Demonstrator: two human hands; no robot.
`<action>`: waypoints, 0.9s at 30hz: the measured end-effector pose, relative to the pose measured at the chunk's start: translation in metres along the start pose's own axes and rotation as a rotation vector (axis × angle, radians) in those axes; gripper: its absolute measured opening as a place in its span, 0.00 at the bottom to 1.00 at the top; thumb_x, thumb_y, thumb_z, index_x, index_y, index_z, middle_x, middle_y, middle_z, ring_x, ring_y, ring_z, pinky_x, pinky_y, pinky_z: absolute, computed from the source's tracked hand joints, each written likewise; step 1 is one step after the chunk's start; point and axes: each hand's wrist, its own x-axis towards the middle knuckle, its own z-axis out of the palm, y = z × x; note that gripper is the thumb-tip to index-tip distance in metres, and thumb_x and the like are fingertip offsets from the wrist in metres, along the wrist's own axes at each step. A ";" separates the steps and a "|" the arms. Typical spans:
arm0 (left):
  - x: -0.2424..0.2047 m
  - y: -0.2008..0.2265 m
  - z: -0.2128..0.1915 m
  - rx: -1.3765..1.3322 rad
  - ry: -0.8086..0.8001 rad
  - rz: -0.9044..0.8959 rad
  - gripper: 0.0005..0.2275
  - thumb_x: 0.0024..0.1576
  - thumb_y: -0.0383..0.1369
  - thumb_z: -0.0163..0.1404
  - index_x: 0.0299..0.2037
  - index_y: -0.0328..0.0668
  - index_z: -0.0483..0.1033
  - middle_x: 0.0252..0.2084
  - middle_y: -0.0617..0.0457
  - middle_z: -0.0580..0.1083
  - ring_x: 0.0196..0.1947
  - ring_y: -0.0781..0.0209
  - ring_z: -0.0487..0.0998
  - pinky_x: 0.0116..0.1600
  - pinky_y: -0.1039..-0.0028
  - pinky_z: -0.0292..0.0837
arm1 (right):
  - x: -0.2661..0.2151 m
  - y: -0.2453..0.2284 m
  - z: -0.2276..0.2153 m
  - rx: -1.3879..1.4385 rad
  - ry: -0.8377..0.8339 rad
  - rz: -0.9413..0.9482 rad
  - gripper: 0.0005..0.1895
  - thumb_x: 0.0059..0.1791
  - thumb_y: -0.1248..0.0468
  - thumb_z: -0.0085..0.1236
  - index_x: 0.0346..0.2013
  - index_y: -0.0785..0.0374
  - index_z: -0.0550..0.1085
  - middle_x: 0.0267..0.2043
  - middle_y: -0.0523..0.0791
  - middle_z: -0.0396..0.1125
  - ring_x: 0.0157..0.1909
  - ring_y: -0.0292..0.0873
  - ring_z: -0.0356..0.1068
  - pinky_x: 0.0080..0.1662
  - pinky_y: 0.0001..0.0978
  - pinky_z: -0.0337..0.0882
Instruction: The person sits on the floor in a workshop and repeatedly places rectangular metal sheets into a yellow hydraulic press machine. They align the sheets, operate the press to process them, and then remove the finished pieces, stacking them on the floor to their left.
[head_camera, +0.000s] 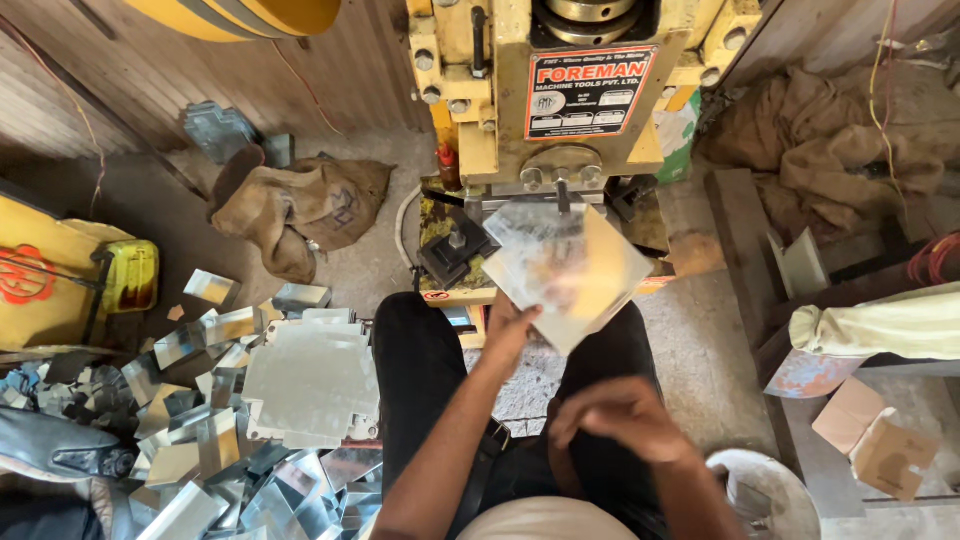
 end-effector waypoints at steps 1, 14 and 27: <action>0.006 0.001 -0.004 0.078 0.130 -0.025 0.29 0.56 0.27 0.48 0.70 0.47 0.55 0.58 0.45 0.72 0.44 0.50 0.81 0.40 0.54 0.81 | -0.004 -0.003 -0.008 -0.081 0.132 -0.104 0.12 0.54 0.65 0.56 0.37 0.72 0.82 0.37 0.52 0.79 0.39 0.48 0.79 0.45 0.40 0.78; -0.035 0.015 -0.040 0.245 0.179 0.135 0.15 0.66 0.33 0.45 0.58 0.29 0.74 0.32 0.47 0.78 0.23 0.67 0.76 0.29 0.77 0.73 | 0.060 0.069 -0.084 -0.048 0.639 0.048 0.35 0.52 0.68 0.52 0.74 0.67 0.55 0.35 0.51 0.71 0.29 0.41 0.67 0.34 0.31 0.69; -0.023 0.043 -0.038 -0.043 0.116 -0.014 0.21 0.69 0.43 0.38 0.64 0.33 0.66 0.23 0.51 0.72 0.17 0.68 0.67 0.22 0.78 0.59 | 0.083 0.037 -0.089 0.123 0.675 -0.002 0.30 0.59 0.52 0.43 0.68 0.72 0.65 0.44 0.48 0.73 0.40 0.40 0.71 0.44 0.33 0.70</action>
